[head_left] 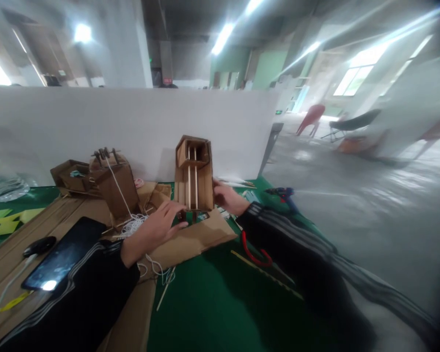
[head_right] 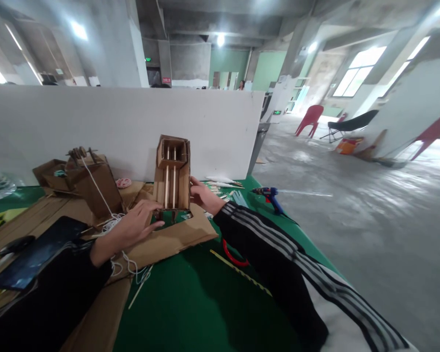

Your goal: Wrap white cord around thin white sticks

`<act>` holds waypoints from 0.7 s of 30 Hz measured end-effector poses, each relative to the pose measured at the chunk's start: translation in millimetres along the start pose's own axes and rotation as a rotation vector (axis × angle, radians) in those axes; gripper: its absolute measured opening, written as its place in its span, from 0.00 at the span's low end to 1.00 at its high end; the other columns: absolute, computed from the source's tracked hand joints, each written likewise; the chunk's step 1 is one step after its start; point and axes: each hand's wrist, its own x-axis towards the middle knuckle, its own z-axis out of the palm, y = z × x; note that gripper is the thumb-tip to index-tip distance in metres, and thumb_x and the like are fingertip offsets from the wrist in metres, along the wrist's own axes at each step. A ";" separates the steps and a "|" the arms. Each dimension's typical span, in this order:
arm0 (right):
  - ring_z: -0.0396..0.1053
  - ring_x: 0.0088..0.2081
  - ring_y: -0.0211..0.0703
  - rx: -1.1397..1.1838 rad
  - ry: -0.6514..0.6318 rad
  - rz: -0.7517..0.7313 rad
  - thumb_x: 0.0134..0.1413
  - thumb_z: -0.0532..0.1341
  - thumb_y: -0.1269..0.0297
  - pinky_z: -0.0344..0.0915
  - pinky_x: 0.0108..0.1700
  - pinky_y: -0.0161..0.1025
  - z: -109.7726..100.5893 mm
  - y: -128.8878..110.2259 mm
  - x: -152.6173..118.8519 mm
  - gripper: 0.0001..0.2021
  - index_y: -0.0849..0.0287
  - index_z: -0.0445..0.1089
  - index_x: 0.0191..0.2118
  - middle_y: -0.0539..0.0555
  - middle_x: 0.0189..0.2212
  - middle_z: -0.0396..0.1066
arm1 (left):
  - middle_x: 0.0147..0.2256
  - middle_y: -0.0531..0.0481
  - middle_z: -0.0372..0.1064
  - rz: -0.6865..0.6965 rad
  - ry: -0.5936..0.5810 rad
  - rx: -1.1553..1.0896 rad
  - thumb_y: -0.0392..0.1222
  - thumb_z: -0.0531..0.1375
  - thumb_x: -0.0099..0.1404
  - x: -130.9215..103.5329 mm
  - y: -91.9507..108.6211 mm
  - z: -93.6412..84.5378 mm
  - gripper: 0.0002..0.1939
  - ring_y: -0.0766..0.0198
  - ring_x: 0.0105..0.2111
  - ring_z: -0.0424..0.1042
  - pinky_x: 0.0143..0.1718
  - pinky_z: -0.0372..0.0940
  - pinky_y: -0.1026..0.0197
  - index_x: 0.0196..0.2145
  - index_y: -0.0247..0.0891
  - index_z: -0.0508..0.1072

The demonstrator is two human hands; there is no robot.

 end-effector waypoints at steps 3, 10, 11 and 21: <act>0.68 0.30 0.38 0.098 -0.064 0.040 0.47 0.56 0.64 0.67 0.29 0.33 -2.9 -2.4 -1.1 0.15 0.53 0.67 0.44 0.49 0.34 0.72 | 0.49 0.36 0.66 0.007 -0.007 0.008 0.49 0.54 0.68 -1.0 -5.9 1.7 0.19 0.46 0.52 0.64 0.50 0.63 0.43 0.51 0.35 0.63; 0.68 0.32 0.37 0.183 -0.031 0.081 0.52 0.63 0.56 0.69 0.32 0.33 1.4 3.8 2.0 0.13 0.53 0.66 0.42 0.48 0.34 0.69 | 0.53 0.38 0.65 -0.118 0.000 0.087 0.52 0.51 0.68 -6.9 -10.4 7.0 0.24 0.48 0.55 0.63 0.54 0.61 0.45 0.57 0.37 0.58; 0.67 0.31 0.37 0.183 -0.017 0.088 0.52 0.63 0.55 0.69 0.32 0.33 2.3 5.7 3.7 0.13 0.53 0.66 0.42 0.48 0.33 0.69 | 0.54 0.38 0.63 -0.139 0.003 0.080 0.53 0.51 0.68 -7.4 -10.4 7.7 0.26 0.48 0.56 0.63 0.55 0.60 0.45 0.59 0.37 0.56; 0.72 0.34 0.43 0.030 -0.050 0.222 0.59 0.54 0.46 0.73 0.32 0.39 5.7 7.6 3.1 0.20 0.57 0.66 0.46 0.55 0.36 0.72 | 0.61 0.42 0.56 -0.383 0.162 -0.374 0.51 0.58 0.63 6.0 11.5 -17.7 0.35 0.49 0.53 0.66 0.52 0.63 0.50 0.64 0.47 0.49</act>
